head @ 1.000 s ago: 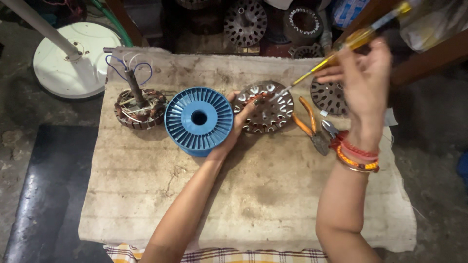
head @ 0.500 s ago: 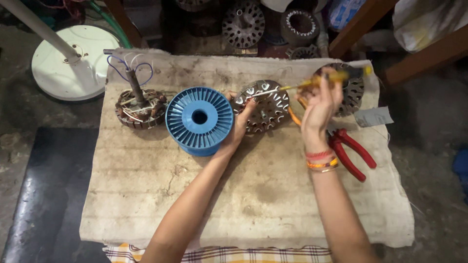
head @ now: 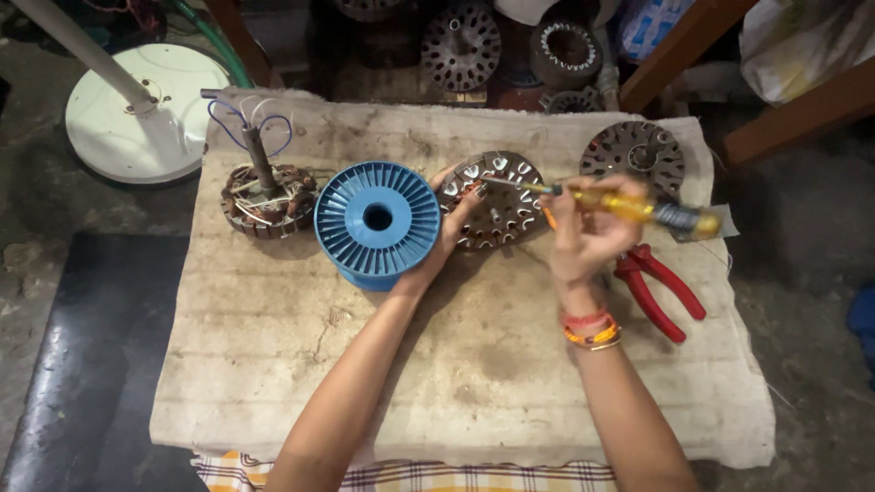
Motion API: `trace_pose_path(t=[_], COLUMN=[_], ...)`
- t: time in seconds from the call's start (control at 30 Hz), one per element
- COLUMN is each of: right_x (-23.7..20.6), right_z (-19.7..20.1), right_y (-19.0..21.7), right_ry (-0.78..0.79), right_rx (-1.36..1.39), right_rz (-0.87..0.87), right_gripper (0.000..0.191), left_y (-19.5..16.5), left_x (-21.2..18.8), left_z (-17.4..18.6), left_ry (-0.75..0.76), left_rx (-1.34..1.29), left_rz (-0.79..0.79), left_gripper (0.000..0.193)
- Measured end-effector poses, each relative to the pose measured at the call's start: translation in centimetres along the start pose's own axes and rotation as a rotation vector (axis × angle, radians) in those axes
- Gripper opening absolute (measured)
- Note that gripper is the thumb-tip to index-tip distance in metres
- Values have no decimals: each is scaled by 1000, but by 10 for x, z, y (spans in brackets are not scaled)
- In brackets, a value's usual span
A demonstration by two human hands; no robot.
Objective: The person holds a blue spool of copper wire and winds the wire by hand into the slots of a motor stator, guiding the wire around the slots one at a time. They occasionally use a screwdriver and pliers to help seat the wire and adjust the coils as they fill the slots.
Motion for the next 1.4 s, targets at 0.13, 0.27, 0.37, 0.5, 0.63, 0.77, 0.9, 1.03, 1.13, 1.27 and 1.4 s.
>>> trace_pose_path(t=[0.13, 0.27, 0.37, 0.5, 0.63, 0.77, 0.9, 1.03, 1.13, 1.27, 1.4], right_x=[-20, -24, -26, -32, -31, -32, -34, -32, -32, -36, -39], right_z=[-8, -4, -3, -5, -6, -9, -12, -12, -11, -14, -13], right_y=[4, 1, 0, 4, -1, 0, 7, 1, -6, -8, -2], right_ry=[-7, 4, 57, 140, 206, 281, 306, 302, 277, 304, 295], right_rx=[-183, -220, -197, -301, -278, -248, -256, -231, -207, -189, -242], right_rz=[190, 245, 220, 296, 249, 192, 253, 252, 247, 247, 286], right_gripper=[27, 29, 28, 28, 29, 28, 28, 27, 27, 26, 27], left_y=[13, 19, 22, 23, 22, 21, 18, 15, 13, 10, 10], left_x=[0, 2, 3, 2, 1, 2, 1, 1, 0, 0, 1], left_z=[-2, -4, -6, -8, -8, -8, -7, -7, -6, -5, -6], left_ry=[-6, -31, -36, -32, -29, -15, -17, -11, -4, -24, -7], left_rx=[-1, 19, 21, -13, -11, -22, -49, -39, -36, -3, -55], left_rz=[17, 15, 29, 52, 81, 93, 69, 49, 58, 65, 70], left_gripper=[45, 46, 46, 46, 49, 49, 47, 46, 44, 43, 42])
Point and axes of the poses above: each hand's wrist, its own x-axis towards the middle knuckle, its own z-axis out of the back of the hand, y = z × x, the point moved 5 cm from there along x, towards the middle knuckle, and after that the axes turned 8 degrees about x, right-handed, at the moved point
